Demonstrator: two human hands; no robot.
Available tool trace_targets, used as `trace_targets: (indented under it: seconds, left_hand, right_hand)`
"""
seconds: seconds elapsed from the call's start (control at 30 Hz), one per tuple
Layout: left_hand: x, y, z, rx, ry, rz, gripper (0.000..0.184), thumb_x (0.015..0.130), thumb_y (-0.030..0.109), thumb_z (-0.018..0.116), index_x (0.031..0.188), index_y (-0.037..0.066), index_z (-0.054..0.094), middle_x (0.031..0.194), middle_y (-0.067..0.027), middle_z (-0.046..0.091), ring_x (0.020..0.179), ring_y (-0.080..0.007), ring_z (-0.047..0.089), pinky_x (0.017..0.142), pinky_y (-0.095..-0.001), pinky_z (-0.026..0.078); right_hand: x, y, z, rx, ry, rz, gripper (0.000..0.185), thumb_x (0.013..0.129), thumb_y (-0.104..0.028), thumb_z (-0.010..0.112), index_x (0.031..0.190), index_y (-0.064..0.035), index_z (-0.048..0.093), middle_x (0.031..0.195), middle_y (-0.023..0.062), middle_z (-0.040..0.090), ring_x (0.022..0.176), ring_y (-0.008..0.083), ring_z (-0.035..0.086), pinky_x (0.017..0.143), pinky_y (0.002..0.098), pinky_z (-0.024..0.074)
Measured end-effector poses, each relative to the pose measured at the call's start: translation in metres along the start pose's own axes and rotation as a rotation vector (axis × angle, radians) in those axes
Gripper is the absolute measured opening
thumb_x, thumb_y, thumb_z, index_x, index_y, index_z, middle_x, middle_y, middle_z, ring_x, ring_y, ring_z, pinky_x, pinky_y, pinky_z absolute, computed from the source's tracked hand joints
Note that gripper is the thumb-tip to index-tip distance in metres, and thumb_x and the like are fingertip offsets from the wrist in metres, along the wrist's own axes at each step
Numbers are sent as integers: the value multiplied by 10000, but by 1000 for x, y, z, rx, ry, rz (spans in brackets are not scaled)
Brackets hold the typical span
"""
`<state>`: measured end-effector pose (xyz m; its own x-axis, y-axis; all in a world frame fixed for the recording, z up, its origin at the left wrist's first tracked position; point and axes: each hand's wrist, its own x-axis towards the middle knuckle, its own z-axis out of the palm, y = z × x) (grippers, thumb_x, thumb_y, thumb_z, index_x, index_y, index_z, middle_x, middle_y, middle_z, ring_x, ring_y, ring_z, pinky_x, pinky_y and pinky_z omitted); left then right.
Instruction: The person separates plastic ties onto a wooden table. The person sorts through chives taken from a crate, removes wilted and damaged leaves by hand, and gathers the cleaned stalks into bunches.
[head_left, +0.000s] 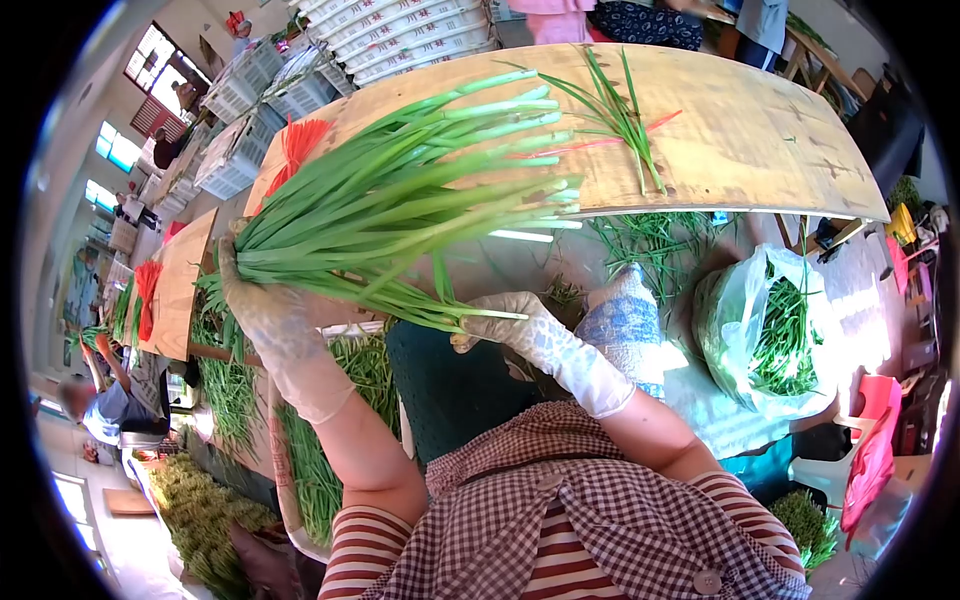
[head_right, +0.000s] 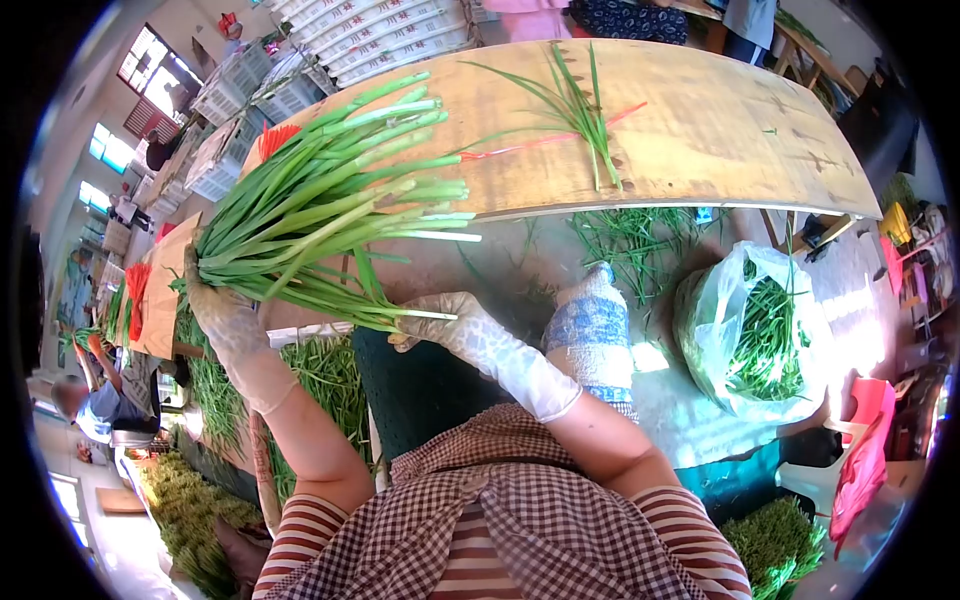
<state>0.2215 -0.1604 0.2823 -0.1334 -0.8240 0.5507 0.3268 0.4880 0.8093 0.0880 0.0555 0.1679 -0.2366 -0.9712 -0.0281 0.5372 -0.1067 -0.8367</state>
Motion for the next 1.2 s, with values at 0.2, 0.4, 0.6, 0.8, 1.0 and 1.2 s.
trace_targets:
  seconds: [0.2,0.4,0.6,0.8,1.0,1.2]
  left_hand:
    - [-17,18,13,96,-88,3,541,925,71,566,1383,-69,314,1285,-155,521,1136,-238,555,1007,-362,459]
    - [11,-4,5,-1071,-147,-434,319,920,163,591,1161,-39,539,1080,-119,632,1008,-239,611,1021,-405,455]
    - [-9,25,39,-820,114,-536,229,930,293,545,908,74,607,892,-75,656,879,-236,627,928,-425,484]
    - [0,19,45,-763,202,-478,221,942,263,516,947,57,597,952,-95,654,915,-221,619,914,-409,494]
    - [3,9,44,-947,-18,-376,189,929,221,538,932,36,576,901,-105,629,872,-216,602,928,-410,486]
    - [-5,29,63,-887,-5,-370,182,920,212,554,880,35,546,844,-88,586,825,-216,587,941,-430,477]
  right_hand:
    - [-12,-24,19,-50,168,76,302,850,-315,703,1054,-93,692,771,0,670,355,52,396,325,219,304]
    - [-13,-33,17,-192,148,161,263,856,-227,717,1047,-47,698,816,21,685,567,69,551,511,228,450]
    - [-6,2,-14,-69,212,-66,277,790,-111,763,1019,24,688,866,106,711,761,145,663,706,270,533]
    - [-21,-15,0,40,413,-29,213,785,-58,744,978,16,691,802,106,702,647,162,650,592,274,534]
    - [-28,-10,-13,-62,479,-33,230,801,-59,744,990,50,673,774,85,681,659,130,630,579,241,501]
    - [-40,-3,-19,-36,506,-3,203,815,-134,738,958,0,687,664,49,636,450,106,516,382,252,411]
